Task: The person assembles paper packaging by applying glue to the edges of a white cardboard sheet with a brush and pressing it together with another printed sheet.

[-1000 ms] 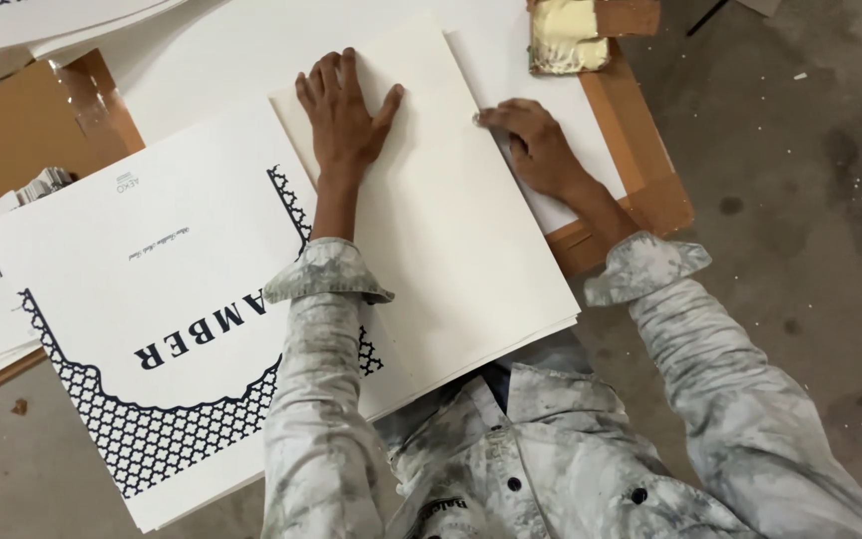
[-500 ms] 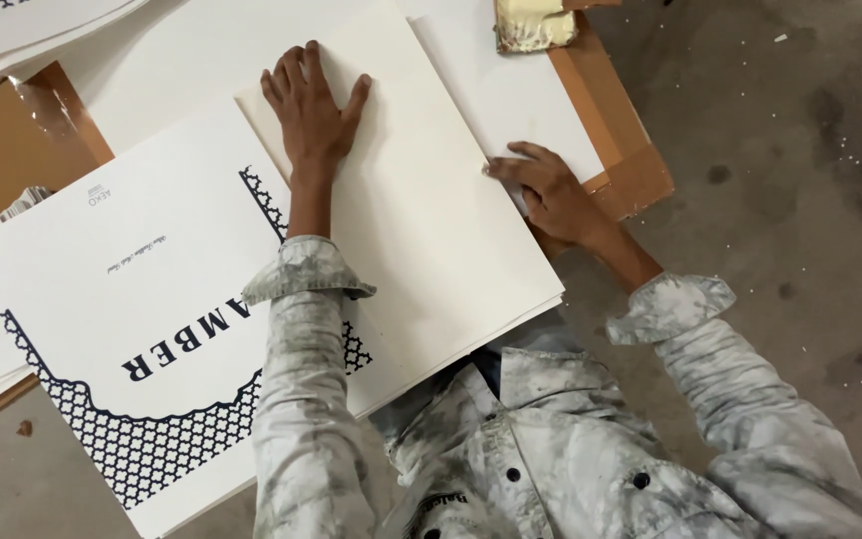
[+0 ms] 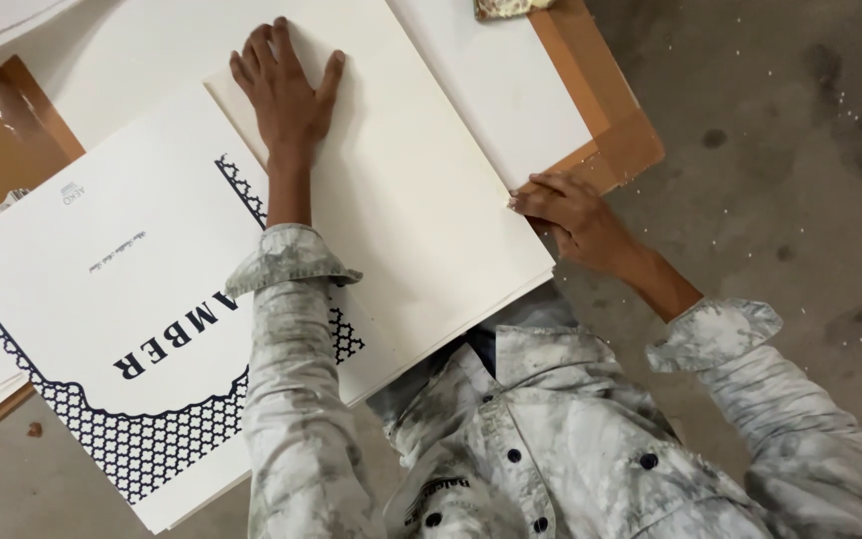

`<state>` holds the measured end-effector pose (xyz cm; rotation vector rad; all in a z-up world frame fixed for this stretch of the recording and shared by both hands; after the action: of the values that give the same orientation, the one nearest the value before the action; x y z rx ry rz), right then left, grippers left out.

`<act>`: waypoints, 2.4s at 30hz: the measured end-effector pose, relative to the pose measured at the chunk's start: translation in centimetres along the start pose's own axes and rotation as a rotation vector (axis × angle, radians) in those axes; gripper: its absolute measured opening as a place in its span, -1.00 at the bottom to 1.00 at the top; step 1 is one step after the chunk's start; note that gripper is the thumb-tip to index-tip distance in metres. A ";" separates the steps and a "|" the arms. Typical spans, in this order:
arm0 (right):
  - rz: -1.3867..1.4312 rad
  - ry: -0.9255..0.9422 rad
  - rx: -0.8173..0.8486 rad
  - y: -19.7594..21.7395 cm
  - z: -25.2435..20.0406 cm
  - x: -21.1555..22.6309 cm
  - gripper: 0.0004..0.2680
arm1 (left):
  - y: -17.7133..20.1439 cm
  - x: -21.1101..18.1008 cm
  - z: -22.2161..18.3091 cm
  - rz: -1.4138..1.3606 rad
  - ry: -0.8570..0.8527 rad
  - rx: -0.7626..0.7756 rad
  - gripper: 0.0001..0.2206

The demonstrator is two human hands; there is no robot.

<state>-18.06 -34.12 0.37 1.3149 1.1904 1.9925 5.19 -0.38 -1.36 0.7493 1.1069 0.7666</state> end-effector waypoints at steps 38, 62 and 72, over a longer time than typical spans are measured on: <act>-0.126 -0.031 -0.302 3.4 -4.9 -0.3 -0.65 | -1.1 1.2 0.5 0.049 0.110 0.046 -0.20; -0.006 0.293 0.098 -3.4 21.9 -5.6 -0.49 | -0.8 0.8 0.3 0.004 0.108 0.114 -0.20; -0.148 0.307 0.237 -0.2 -1.8 -1.8 -0.34 | -0.8 0.7 0.0 0.012 0.089 0.118 -0.20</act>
<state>-18.98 -36.11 -0.96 1.0113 1.6592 2.0429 5.49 -0.23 -2.39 0.8275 1.2376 0.7557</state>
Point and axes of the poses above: each hand's wrist, its own z-axis towards the middle knuckle, its own y-axis out of the back of the hand, x = y × z, the point moved 4 cm from there along z, towards the middle knuckle, and after that the axes turned 9 degrees about -z, right-handed, at the moved point
